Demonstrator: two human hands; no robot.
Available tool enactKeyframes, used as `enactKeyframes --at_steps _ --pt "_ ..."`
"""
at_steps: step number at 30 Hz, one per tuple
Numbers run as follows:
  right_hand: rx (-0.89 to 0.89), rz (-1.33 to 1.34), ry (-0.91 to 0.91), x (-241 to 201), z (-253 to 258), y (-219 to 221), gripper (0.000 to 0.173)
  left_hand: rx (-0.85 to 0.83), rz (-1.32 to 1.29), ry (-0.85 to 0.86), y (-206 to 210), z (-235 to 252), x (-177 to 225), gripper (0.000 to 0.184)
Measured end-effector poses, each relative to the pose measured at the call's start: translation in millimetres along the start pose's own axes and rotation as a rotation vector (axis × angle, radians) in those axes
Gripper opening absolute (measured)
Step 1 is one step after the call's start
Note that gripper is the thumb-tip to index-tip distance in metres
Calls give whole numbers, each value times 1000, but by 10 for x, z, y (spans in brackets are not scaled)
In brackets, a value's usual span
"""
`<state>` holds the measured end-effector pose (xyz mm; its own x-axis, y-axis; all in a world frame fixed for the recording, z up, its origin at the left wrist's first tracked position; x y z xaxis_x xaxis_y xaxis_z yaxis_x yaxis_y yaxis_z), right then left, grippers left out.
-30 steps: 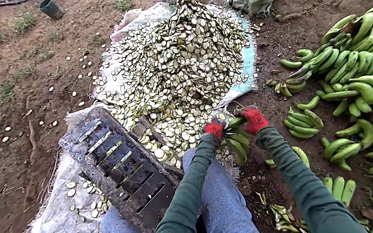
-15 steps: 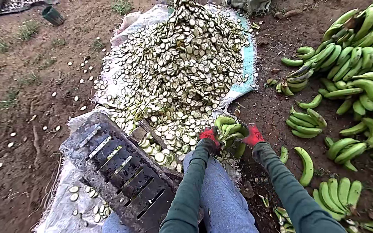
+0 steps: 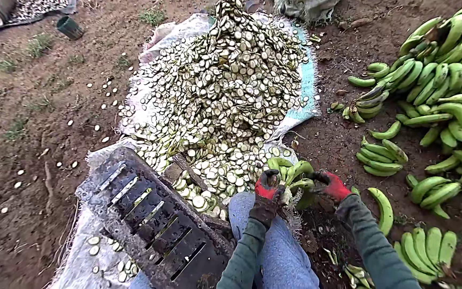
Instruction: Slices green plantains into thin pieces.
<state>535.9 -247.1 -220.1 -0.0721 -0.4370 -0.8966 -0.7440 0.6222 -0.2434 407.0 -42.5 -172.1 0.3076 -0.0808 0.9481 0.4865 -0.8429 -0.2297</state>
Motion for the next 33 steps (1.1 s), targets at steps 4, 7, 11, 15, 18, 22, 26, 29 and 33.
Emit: enactKeyframes --at_steps 4,7,11,15,18,22,26,29,33 --pt "-324 271 78 -82 -146 213 66 20 -187 126 -54 -185 175 58" --pt "-369 162 46 -192 -335 361 81 -160 -193 280 -47 -287 453 56" --pt "-412 75 -104 -523 -625 399 81 -459 -73 479 -41 -509 1062 45" --pt "-438 469 -373 -863 -836 396 67 -615 -110 516 -59 -549 1464 40" --pt "-555 470 -412 -1204 -893 446 46 -428 -229 303 -199 -479 1355 44" --pt "18 91 -301 -1096 -816 385 54 17 -366 -13 -128 -355 902 46" --pt "430 118 -9 -850 -829 425 54 189 -495 -224 302 -257 576 43" --pt "441 46 99 -646 -909 442 53 90 -466 -269 472 -244 403 48" --pt "42 93 123 -247 -959 308 59 -322 -291 -31 553 -167 233 59"
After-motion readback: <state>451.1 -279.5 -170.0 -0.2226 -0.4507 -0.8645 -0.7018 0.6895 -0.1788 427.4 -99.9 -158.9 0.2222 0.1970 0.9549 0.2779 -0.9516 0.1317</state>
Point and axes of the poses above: each hand's wrist, its own z-axis towards the middle knuckle, its own y-axis out of the palm, x = y × z, the point moved 7 cm from there along z, towards the middle knuckle, and after that the axes turned 1 degree about -x, right-handed, at the moved point
